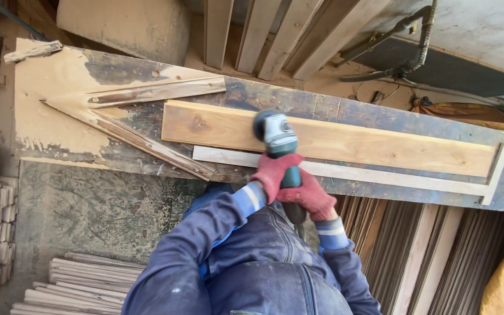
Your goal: Sanding a long wood plank using a handheld angle grinder equipped with a sanding disc in a workshop environment.
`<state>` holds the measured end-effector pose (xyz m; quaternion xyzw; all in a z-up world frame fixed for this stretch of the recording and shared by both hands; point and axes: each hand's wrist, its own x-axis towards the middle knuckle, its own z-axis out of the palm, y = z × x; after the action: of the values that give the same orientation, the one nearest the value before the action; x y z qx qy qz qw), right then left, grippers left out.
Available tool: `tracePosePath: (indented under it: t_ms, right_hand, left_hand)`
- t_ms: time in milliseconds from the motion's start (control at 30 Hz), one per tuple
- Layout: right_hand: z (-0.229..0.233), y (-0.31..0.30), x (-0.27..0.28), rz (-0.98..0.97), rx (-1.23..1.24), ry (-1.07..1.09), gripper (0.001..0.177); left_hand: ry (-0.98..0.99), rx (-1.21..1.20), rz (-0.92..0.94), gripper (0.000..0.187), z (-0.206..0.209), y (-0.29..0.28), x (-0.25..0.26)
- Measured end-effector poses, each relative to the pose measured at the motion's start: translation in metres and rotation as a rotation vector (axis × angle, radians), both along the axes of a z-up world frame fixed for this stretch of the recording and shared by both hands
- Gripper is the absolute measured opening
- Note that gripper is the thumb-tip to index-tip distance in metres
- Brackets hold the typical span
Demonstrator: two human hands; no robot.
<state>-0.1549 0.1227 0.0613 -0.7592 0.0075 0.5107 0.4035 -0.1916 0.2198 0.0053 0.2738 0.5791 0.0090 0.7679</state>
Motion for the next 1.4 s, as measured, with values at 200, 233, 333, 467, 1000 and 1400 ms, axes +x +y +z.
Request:
tracePosePath:
  t_ms: [200, 233, 333, 467, 1000, 1400]
  right_hand:
    - [-0.005, 0.031, -0.014, 0.145, 0.022, 0.015, 0.077]
    - [-0.006, 0.024, -0.011, 0.147, 0.022, 0.010, 0.077]
    - [-0.001, 0.002, 0.001, 0.118, -0.048, -0.002, 0.072]
    - [0.013, -0.034, 0.020, -0.104, -0.070, -0.035, 0.066]
    - [0.024, 0.025, 0.015, 0.117, -0.008, 0.077, 0.077]
    - [0.033, 0.015, 0.032, 0.120, -0.046, 0.098, 0.076]
  left_hand:
    - [0.131, 0.084, 0.021, 0.063, -0.023, 0.021, -0.029]
    - [0.127, 0.083, 0.022, 0.063, -0.013, 0.020, -0.024]
    - [0.014, -0.011, 0.056, 0.046, 0.001, 0.007, -0.001]
    - [0.025, -0.027, -0.099, 0.052, -0.008, -0.037, 0.052]
    - [0.087, 0.047, -0.010, 0.075, -0.014, 0.003, 0.002]
    - [0.339, 0.065, -0.022, 0.075, -0.010, -0.014, 0.029]
